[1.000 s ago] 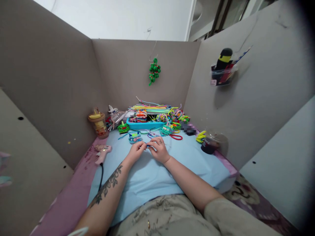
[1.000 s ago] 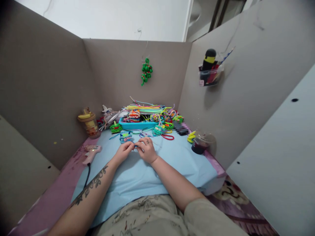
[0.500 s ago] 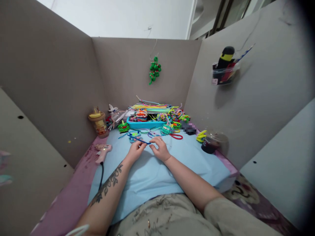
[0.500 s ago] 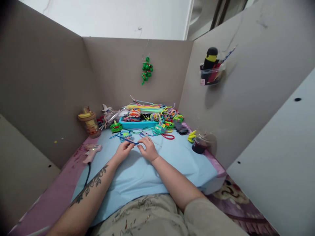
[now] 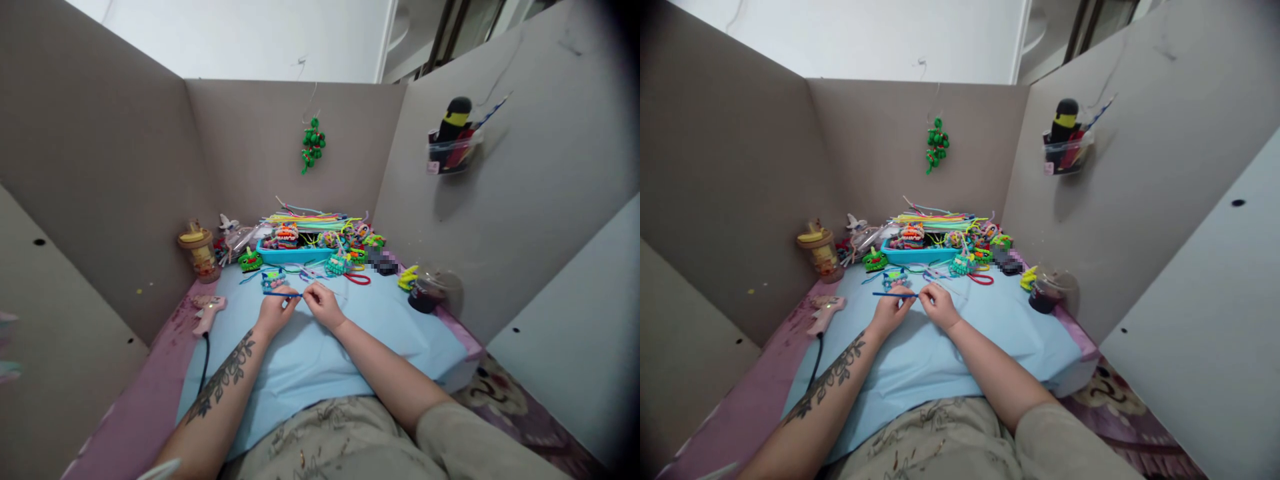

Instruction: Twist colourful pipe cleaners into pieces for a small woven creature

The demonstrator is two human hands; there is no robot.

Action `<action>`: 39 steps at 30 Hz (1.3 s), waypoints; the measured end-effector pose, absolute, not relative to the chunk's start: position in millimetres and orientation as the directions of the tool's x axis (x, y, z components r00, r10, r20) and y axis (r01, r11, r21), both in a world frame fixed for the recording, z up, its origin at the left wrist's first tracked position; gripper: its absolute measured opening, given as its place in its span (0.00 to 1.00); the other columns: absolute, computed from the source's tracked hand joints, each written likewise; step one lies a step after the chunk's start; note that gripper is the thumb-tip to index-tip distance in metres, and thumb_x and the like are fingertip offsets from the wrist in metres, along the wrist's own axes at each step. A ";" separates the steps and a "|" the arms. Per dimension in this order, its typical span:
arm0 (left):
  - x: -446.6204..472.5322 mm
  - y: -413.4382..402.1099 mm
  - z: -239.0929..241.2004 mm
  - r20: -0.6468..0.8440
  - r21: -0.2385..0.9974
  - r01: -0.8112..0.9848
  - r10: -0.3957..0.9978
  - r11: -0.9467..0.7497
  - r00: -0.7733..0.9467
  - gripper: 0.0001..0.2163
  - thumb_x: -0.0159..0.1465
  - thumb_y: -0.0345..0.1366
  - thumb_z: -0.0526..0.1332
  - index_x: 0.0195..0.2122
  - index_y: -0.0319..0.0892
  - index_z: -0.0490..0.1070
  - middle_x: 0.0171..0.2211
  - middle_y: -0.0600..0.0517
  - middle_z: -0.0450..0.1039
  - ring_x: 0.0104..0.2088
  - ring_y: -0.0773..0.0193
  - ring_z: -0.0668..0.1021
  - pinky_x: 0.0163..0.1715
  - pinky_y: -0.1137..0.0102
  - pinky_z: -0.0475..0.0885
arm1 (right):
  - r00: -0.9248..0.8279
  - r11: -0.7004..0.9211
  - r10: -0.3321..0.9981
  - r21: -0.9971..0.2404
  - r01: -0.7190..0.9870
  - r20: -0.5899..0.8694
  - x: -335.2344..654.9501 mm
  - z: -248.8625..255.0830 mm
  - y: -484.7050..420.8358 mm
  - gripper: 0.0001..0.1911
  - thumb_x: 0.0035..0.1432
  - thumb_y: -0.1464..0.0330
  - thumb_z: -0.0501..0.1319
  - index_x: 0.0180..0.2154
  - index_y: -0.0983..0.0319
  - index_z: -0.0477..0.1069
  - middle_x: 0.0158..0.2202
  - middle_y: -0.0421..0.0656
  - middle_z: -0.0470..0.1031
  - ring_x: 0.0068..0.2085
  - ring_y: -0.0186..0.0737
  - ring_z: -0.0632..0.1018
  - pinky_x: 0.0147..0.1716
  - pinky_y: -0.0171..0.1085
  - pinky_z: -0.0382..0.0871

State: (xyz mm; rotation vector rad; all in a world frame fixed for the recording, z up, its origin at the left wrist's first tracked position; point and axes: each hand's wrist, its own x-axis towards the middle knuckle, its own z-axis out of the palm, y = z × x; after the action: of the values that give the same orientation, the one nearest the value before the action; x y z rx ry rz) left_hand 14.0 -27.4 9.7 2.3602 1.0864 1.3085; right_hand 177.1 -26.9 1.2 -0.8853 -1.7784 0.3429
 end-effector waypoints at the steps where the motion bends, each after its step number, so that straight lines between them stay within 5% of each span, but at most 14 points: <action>1: 14.0 -27.8 9.6 0.637 0.521 0.490 0.700 -0.699 0.322 0.07 0.60 0.37 0.55 0.34 0.41 0.70 0.31 0.49 0.72 0.31 0.65 0.72 0.35 0.69 0.66 | -0.166 0.685 0.707 -0.607 0.402 0.688 176.8 1.3 -27.0 0.07 0.56 0.71 0.53 0.26 0.62 0.65 0.25 0.39 0.65 0.28 0.34 0.67 0.29 0.33 0.61; 4: 14.1 -28.6 9.5 0.644 0.520 0.485 0.695 -0.703 0.318 0.08 0.61 0.37 0.54 0.35 0.41 0.70 0.32 0.49 0.72 0.32 0.64 0.72 0.37 0.69 0.66 | -0.209 0.706 0.687 -0.570 0.421 0.696 176.8 0.7 -26.3 0.08 0.57 0.71 0.52 0.27 0.62 0.65 0.25 0.40 0.65 0.29 0.35 0.67 0.31 0.34 0.61; 8: 14.4 -25.4 10.1 0.561 0.625 0.486 0.784 -0.611 0.265 0.13 0.60 0.40 0.54 0.23 0.40 0.69 0.23 0.51 0.68 0.27 0.65 0.69 0.31 0.70 0.64 | -0.293 0.760 0.616 -0.455 0.464 0.731 178.6 -0.8 -25.1 0.07 0.57 0.72 0.52 0.27 0.62 0.65 0.25 0.40 0.65 0.31 0.36 0.67 0.34 0.35 0.61; 13: 14.1 -20.9 11.8 0.136 0.940 0.255 0.934 -0.227 0.330 0.16 0.56 0.46 0.56 0.19 0.39 0.62 0.15 0.57 0.58 0.18 0.72 0.61 0.18 0.75 0.54 | -0.375 0.810 0.518 -0.299 0.505 0.769 181.2 -3.6 -25.9 0.07 0.57 0.73 0.51 0.31 0.62 0.67 0.28 0.43 0.68 0.34 0.38 0.67 0.37 0.38 0.62; 18: 14.3 -23.8 12.9 -0.102 0.994 0.076 0.889 0.075 0.446 0.15 0.53 0.46 0.57 0.21 0.40 0.58 0.16 0.59 0.54 0.15 0.75 0.55 0.14 0.76 0.45 | -0.418 0.840 0.465 -0.240 0.486 0.781 182.8 -3.8 -26.9 0.09 0.57 0.74 0.51 0.35 0.60 0.69 0.32 0.44 0.70 0.36 0.39 0.68 0.38 0.39 0.64; 23: 15.7 -20.8 12.7 0.186 0.942 0.214 0.931 -0.260 0.314 0.13 0.56 0.44 0.54 0.21 0.41 0.58 0.17 0.58 0.54 0.19 0.72 0.58 0.19 0.75 0.54 | -0.293 0.773 0.607 -0.462 0.435 0.739 181.3 -3.8 -22.3 0.07 0.58 0.69 0.53 0.32 0.61 0.69 0.30 0.43 0.70 0.35 0.38 0.69 0.37 0.38 0.64; 28: 15.4 -19.6 11.4 0.588 0.625 0.463 0.769 -0.629 0.251 0.13 0.60 0.39 0.52 0.20 0.41 0.58 0.20 0.55 0.58 0.27 0.66 0.64 0.33 0.70 0.62 | -0.263 0.499 0.858 -0.835 0.231 0.441 180.2 -7.7 -16.7 0.16 0.61 0.61 0.49 0.28 0.63 0.67 0.21 0.38 0.67 0.22 0.31 0.65 0.23 0.31 0.60; 35: 14.8 -23.2 7.9 0.610 0.518 0.511 0.715 -0.686 0.342 0.13 0.62 0.39 0.50 0.22 0.41 0.62 0.24 0.52 0.61 0.28 0.66 0.66 0.32 0.71 0.62 | -0.345 0.244 0.910 -0.970 -0.006 0.231 175.2 -2.2 -20.3 0.13 0.55 0.61 0.54 0.25 0.63 0.64 0.18 0.36 0.66 0.16 0.27 0.61 0.15 0.28 0.53; 39: 15.7 -21.6 6.8 0.569 0.573 0.513 0.761 -0.639 0.312 0.14 0.62 0.41 0.51 0.21 0.41 0.63 0.22 0.53 0.62 0.26 0.67 0.66 0.28 0.72 0.60 | -0.279 0.267 0.929 -0.962 0.049 0.244 176.1 -2.4 -19.6 0.09 0.53 0.65 0.54 0.24 0.63 0.64 0.15 0.34 0.63 0.15 0.27 0.61 0.15 0.28 0.53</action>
State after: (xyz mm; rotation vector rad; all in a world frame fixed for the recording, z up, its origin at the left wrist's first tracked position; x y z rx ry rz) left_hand 15.7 -21.6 6.8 2.2969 1.1519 1.2378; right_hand 176.1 -19.6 -2.4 -0.9295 -1.5848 1.1594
